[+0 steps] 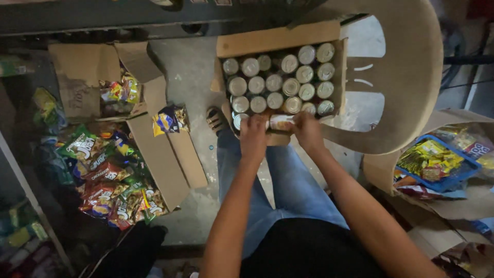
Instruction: Transferring various canned food products from a box onto retail shelves.
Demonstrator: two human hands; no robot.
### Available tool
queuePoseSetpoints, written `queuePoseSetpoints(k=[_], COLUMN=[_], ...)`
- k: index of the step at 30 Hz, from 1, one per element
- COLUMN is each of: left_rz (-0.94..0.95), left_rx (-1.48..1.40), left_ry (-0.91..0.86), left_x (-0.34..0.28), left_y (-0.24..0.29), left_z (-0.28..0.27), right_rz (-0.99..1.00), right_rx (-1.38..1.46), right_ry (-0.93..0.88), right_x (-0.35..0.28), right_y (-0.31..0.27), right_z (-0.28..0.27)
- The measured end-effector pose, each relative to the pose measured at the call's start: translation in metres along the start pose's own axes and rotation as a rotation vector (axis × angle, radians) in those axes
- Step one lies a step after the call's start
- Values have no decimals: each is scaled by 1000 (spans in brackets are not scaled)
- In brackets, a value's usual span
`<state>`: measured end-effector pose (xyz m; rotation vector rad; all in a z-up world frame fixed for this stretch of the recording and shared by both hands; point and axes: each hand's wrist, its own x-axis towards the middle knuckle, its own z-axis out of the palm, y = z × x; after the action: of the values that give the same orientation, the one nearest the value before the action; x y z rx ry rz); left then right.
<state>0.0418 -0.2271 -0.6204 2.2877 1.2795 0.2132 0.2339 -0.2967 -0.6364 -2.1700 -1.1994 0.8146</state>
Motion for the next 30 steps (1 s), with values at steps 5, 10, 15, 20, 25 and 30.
queuePoseSetpoints(k=[5, 10, 15, 20, 25, 30], left_rz=[27, 93, 56, 37, -46, -28], left_rx=[369, 487, 435, 414, 154, -42], left_ry=[-99, -319, -388, -79, -125, -12], left_x=[27, 43, 54, 29, 18, 14], left_y=[-28, -2, 11, -27, -13, -4], left_z=[46, -11, -32, 38, 17, 9], right_rz=[-4, -31, -313, -79, -167, -161], right_rx=[6, 21, 21, 54, -188, -290], right_ry=[6, -56, -221, 84, 184, 116], right_x=[-17, -20, -13, 13, 38, 26], right_y=[-31, -33, -33, 2, -29, -50], right_z=[-9, -2, 8, 20, -12, -15])
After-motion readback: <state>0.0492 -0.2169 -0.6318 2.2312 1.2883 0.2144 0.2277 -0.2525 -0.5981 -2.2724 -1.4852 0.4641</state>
